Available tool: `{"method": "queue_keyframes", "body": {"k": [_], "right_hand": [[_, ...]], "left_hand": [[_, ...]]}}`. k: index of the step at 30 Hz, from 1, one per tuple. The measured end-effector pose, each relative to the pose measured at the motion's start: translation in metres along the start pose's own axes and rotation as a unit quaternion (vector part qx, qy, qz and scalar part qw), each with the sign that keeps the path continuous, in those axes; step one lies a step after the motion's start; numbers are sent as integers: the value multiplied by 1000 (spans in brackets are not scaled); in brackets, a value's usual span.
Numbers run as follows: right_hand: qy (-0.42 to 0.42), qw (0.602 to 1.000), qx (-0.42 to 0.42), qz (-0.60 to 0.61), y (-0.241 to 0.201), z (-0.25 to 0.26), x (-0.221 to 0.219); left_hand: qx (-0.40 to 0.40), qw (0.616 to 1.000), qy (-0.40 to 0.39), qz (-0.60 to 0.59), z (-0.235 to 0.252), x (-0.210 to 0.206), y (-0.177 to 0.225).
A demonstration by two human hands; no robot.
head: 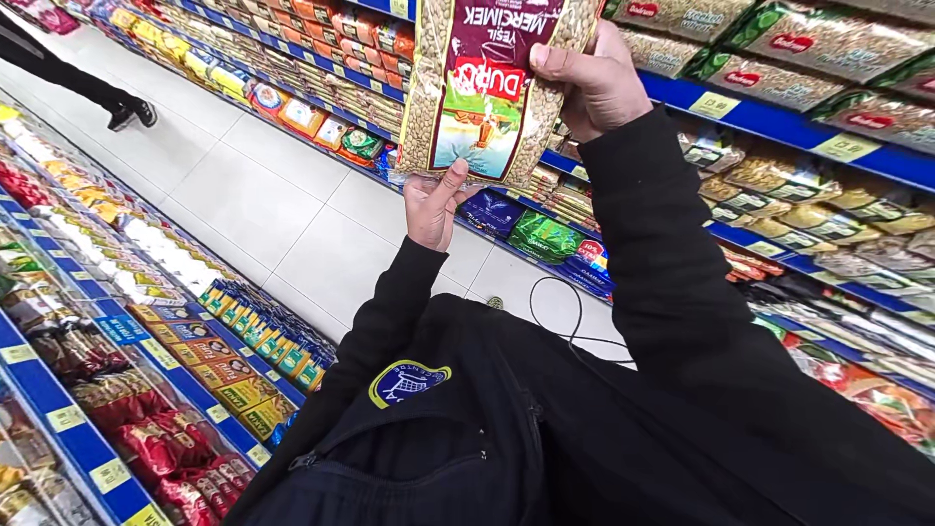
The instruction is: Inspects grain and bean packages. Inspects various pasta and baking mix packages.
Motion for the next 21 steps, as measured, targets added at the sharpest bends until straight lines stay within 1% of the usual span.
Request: {"method": "queue_keyframes", "body": {"k": [6, 10, 15, 21], "right_hand": [[12, 1000, -13, 5, 4, -4, -2], [4, 1000, -17, 5, 7, -5, -3], [-6, 1000, -7, 15, 9, -4, -4], [4, 1000, -8, 13, 9, -8, -3]], "left_hand": [[1, 1000, 9, -4, -3, 4, -1], [7, 1000, 8, 9, -3, 6, -1], [10, 1000, 8, 1, -3, 8, -2], [13, 1000, 10, -2, -4, 9, -3]]}}
Point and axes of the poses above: each hand's wrist, its own z-axis towards the middle knuckle, its own x-axis out of the back of the hand, y = z × x, the point moved 10 cm from there along z, towards the middle knuckle, and after that the axes turned 12 degrees about -z, right-handed, at the moved point
